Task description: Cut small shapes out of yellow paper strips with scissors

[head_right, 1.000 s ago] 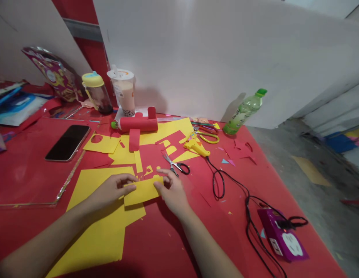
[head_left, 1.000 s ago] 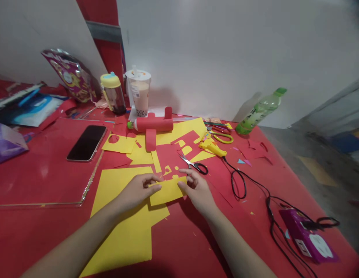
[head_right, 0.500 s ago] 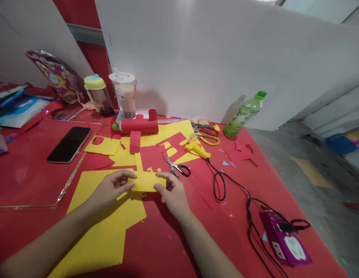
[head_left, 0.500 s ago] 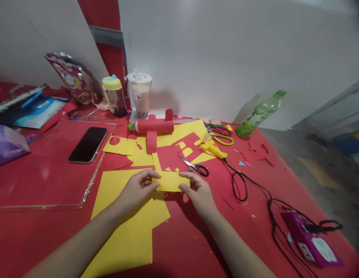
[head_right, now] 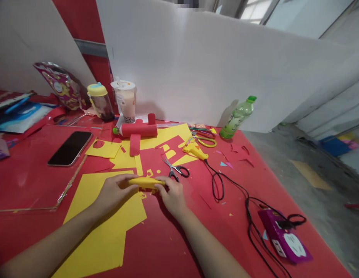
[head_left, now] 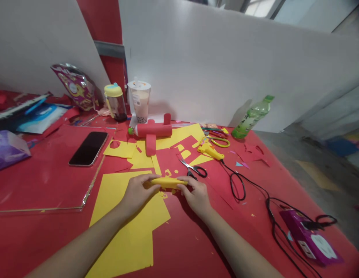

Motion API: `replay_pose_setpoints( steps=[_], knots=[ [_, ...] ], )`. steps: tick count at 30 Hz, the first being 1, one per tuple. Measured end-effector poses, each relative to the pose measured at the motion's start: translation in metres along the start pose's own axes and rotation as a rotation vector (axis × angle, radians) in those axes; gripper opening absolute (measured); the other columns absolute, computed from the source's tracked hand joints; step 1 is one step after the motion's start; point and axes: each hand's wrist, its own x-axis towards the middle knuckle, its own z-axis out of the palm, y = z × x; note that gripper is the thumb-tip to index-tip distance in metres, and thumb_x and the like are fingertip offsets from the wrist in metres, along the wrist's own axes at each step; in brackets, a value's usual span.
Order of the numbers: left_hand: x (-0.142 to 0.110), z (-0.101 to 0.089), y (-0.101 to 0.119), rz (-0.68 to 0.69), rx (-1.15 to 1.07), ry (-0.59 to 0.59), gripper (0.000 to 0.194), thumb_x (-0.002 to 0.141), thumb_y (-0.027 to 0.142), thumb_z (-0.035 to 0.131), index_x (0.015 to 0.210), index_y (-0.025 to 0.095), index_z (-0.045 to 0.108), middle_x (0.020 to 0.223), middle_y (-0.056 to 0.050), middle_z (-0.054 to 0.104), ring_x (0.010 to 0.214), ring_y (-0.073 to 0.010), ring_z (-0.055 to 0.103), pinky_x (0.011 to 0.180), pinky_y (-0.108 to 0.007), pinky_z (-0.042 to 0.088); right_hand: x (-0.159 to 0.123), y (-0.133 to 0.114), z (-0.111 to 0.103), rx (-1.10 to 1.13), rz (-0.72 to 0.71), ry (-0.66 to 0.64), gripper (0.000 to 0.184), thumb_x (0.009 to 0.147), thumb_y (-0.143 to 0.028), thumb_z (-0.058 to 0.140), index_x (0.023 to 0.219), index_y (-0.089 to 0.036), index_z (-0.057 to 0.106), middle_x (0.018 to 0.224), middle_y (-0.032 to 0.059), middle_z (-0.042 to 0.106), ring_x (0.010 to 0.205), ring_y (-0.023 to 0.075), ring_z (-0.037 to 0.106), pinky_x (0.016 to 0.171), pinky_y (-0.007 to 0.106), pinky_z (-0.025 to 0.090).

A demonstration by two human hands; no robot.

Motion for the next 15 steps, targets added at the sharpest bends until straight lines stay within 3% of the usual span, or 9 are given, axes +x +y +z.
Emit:
replay_pose_setpoints(
  steps=[5,15],
  knots=[
    [0.01,0.001,-0.012,0.102,0.054,0.096,0.02,0.056,0.029,0.067,0.075,0.021,0.07,0.079,-0.004,0.067,0.082,-0.0241,0.058,0.08,-0.034,0.043,0.002,0.002,0.001,-0.046,-0.057,0.017,0.013,0.069,-0.024,0.055,0.078,-0.023,0.065,0.079,0.0044,0.07,0.071,0.021,0.063,0.069,0.033,0.048],
    [0.014,-0.002,-0.012,0.16,0.123,0.082,0.017,0.062,0.032,0.064,0.076,0.022,0.069,0.086,-0.005,0.067,0.087,-0.0236,0.058,0.085,-0.036,0.04,0.003,0.005,0.002,-0.089,-0.103,0.038,0.016,0.071,-0.023,0.055,0.083,-0.02,0.064,0.079,0.0059,0.07,0.066,0.0205,0.062,0.064,0.032,0.047]
  ],
)
